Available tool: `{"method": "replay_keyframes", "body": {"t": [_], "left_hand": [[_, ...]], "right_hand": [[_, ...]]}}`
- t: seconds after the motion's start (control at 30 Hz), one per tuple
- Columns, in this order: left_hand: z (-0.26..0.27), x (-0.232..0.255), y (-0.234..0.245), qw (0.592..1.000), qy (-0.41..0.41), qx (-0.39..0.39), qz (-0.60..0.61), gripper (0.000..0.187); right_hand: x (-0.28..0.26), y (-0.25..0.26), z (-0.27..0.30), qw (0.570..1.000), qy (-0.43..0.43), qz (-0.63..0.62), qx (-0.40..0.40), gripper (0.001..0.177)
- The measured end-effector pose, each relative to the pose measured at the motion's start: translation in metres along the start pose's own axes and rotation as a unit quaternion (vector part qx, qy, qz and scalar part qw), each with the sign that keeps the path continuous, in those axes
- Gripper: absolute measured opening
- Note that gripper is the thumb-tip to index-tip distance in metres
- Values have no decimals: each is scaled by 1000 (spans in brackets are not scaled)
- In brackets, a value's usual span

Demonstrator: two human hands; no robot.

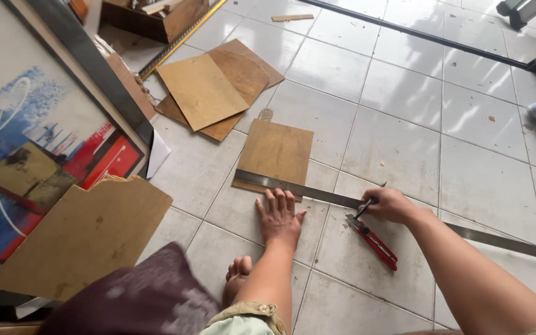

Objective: Measuring and cutting thin wood panels using a metal ruler, pen, and utility knife for picture framing.

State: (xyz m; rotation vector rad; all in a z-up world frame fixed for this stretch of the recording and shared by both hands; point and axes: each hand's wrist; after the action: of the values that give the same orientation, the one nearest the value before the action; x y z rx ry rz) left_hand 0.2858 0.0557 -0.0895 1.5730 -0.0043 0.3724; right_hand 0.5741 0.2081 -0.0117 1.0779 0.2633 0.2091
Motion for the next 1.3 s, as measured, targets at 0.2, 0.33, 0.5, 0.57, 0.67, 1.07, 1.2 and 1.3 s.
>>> {"method": "replay_keyframes", "body": {"t": [0.2,0.33,0.5,0.57,0.67,1.07,1.2,1.3], "left_hand": [[-2,-7,-2,998,-21,-59,-25,74],[25,-28,-6,997,-50,-42,-33,75],[15,-74,3,987,-68,145,15,41],[18,-81,43,992,-39,104,53,48],[30,-106,76,994,31,47,95,81],[9,-141,51,980,13,180,79,64],[-37,-150,75,941,181,231,167,43],[-71,-172,47,902,263,307,148,80]], "right_hand": [[-2,-3,-10,1000,-2,-11,12,32],[-26,17,29,999,-10,-2,47,27],[-39,17,12,978,-8,-100,184,34],[-49,21,3,972,-7,-84,218,36],[-52,18,-10,958,3,-61,281,37],[-51,10,-50,967,123,-41,220,27],[-49,3,-67,927,223,-21,299,40],[-52,2,-75,939,215,-2,268,35]]}}
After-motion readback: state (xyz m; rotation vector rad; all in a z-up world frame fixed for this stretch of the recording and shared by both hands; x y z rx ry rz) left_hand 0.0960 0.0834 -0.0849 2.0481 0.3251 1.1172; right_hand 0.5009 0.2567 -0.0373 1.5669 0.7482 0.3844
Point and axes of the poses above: each hand's wrist, its own z-axis away from the middle knuckle, its own y-axis out of the back of the hand, x = y × z, and after that the axes turned 8 degrees about z, right-handed
